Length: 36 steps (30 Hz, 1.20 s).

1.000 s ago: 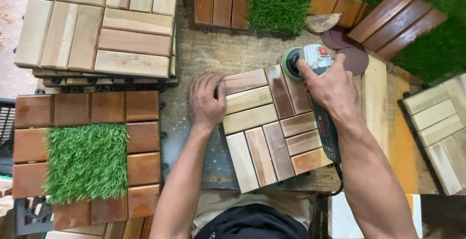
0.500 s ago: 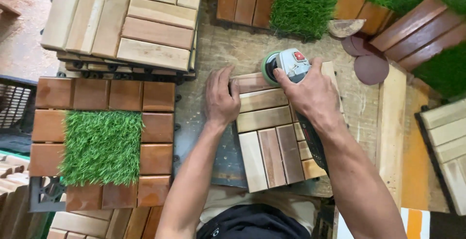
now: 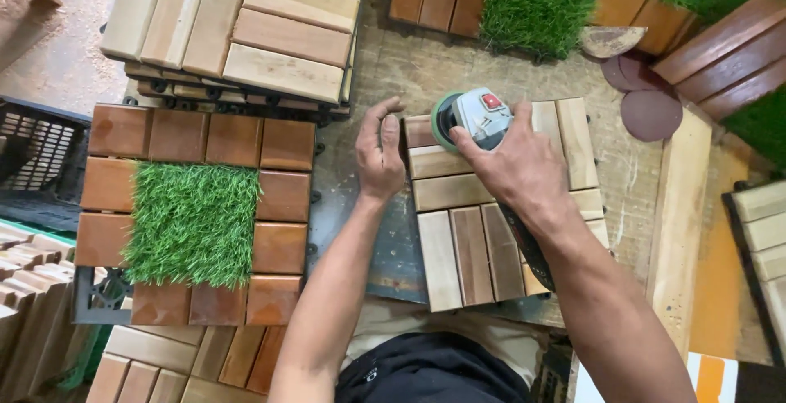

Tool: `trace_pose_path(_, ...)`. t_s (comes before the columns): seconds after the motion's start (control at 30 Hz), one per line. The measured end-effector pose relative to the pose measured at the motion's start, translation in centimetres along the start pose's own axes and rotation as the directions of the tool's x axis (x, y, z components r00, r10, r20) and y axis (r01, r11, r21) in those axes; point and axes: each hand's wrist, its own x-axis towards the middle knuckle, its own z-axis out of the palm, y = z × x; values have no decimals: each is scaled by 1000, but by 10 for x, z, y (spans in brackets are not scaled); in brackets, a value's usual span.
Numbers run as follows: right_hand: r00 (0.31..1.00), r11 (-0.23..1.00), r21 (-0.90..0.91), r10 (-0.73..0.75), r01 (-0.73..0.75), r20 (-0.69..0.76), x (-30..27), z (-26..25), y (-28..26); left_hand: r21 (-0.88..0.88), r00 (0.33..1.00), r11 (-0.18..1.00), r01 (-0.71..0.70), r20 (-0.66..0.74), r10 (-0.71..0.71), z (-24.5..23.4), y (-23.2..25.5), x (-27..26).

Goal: The person uses a handheld orbital sander to smooth the surface of a wooden block composed of multiple smaller pieces. The person holds the block steady with one hand while operating the sander with the other, moving it across the surface in a consistent pattern.

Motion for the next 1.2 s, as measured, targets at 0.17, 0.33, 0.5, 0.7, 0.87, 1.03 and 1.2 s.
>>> trace_pose_path(0.17,999,1000,-23,6,-6,36,-14,6,5,-92,999,995,26,30,-23,-1,0,-3)
trace_pose_path(0.33,998,999,-43,-18,21,64,-33,5,-2,-171,999,985,26,28,-21,-2,-4,-4)
trace_pose_path(0.5,993,992,-91,-79,87,91,-35,20,0,-185,999,983,5,36,2,-5,-5,-5)
trace_pose_path(0.7,996,996,-69,-54,59,75,-36,9,2,-173,998,985,-10,52,20,-5,-12,-5)
trace_pose_path(0.87,998,996,-83,-1,6,56,-29,10,26,-128,995,991,-25,88,36,-5,-9,-5)
trace_pose_path(1.03,998,996,-72,46,-43,48,-29,3,40,-52,987,998,-45,154,52,-3,-7,-5)
trace_pose_path(1.2,998,996,-67,66,-65,16,-27,-2,52,60,969,992,-111,228,94,2,-11,-4)
